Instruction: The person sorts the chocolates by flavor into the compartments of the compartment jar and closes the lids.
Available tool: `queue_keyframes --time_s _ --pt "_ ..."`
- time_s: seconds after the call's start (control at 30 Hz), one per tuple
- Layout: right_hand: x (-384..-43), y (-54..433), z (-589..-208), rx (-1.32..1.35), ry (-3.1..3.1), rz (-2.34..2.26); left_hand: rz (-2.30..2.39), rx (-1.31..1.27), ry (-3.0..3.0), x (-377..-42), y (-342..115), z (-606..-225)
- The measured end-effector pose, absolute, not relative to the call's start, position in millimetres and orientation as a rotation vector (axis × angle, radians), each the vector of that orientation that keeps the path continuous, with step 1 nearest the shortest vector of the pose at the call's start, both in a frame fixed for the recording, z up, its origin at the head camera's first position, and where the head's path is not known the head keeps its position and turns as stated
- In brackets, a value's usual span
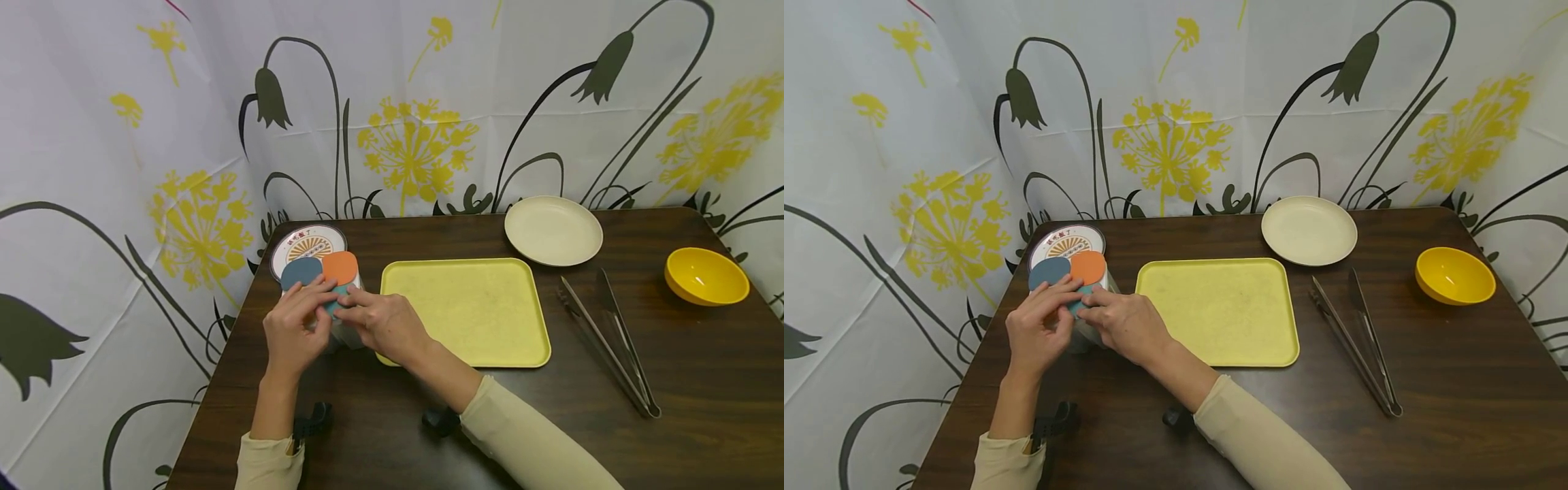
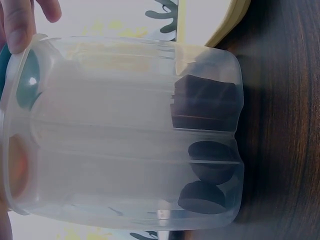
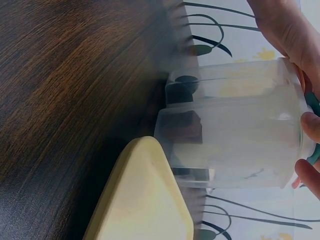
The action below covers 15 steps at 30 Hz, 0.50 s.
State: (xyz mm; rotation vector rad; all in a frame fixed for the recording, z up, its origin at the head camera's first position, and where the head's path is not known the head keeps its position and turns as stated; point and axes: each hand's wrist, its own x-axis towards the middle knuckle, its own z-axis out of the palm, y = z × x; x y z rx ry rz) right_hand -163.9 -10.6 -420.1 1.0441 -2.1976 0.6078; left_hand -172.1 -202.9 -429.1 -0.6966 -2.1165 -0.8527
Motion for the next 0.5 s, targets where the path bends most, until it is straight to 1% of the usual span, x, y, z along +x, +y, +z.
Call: queue_keyframes --time_s 0.5 --pt "-164.6 -10.1 -419.2 1.058 -2.188 0.569 -0.827 -0.695 -2.120 -171.7 -201.7 -427.9"
